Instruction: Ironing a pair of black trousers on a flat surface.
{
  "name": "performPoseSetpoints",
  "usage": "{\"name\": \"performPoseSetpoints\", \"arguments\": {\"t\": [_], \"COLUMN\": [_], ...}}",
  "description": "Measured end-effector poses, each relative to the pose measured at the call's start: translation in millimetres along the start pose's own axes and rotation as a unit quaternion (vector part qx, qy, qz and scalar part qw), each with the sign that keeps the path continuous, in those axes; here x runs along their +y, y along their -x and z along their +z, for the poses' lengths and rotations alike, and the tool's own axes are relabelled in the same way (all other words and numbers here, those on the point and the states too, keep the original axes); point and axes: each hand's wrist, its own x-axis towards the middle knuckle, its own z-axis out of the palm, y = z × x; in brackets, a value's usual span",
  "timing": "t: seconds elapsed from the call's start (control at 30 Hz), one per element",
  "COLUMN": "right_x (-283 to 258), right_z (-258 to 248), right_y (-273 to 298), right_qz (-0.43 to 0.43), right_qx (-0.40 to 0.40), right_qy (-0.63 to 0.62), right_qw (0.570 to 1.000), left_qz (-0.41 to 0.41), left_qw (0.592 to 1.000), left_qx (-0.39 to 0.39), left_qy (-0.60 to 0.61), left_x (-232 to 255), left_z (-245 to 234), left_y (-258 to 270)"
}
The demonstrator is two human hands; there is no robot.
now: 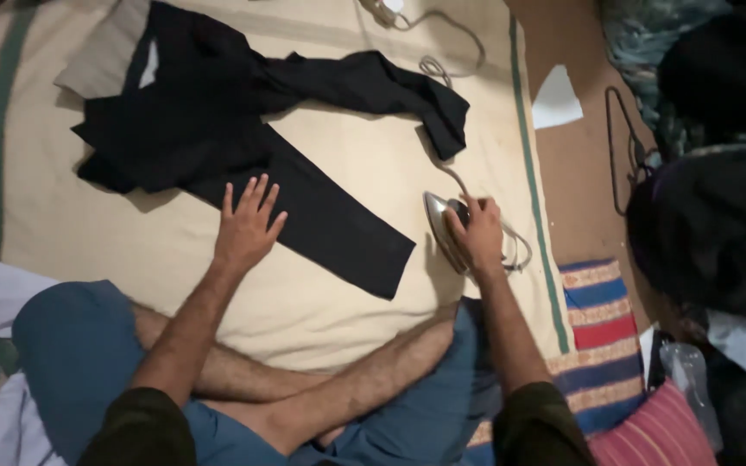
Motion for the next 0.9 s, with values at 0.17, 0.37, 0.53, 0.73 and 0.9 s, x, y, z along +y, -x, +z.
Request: {"name": "performPoseSetpoints", "arguments": {"t": [0.17, 0.37, 0.53, 0.73, 0.9], "right_x": [19.2, -2.2, -117.2, -191.4, -240.4], "right_z": [-2.4, -0.1, 9.1, 87.2, 112.1], "right_y": [-2.4, -15.5, -25.0, -51.6, -78.2], "right_qz": [0.0, -0.056, -0.16, -0.24, -0.238], "right_qx": [-0.086, -0.127, -0.139, -0.156, -0.137], "right_qy": [-0.028, -0.043, -0.043, -0.013, -0.014], "right_qw": [0.996, 0.989, 0.976, 0.958, 0.961], "left_qz": [-0.017, -0.046, -0.045, -0.056, -0.065], "left_qw": [1.0, 0.998, 0.998, 0.996, 0.995], "left_qx": [0.012, 0.025, 0.044, 0.072, 0.077], "left_qy": [0.011, 0.022, 0.011, 0.019, 0.026], "left_x": [-2.0, -3.7, -1.9, -2.6, -3.8], "left_z": [3.4, 11.0, 0.6, 0.3, 1.8], "left_y": [2.6, 3.5, -1.2, -0.1, -1.2]}}
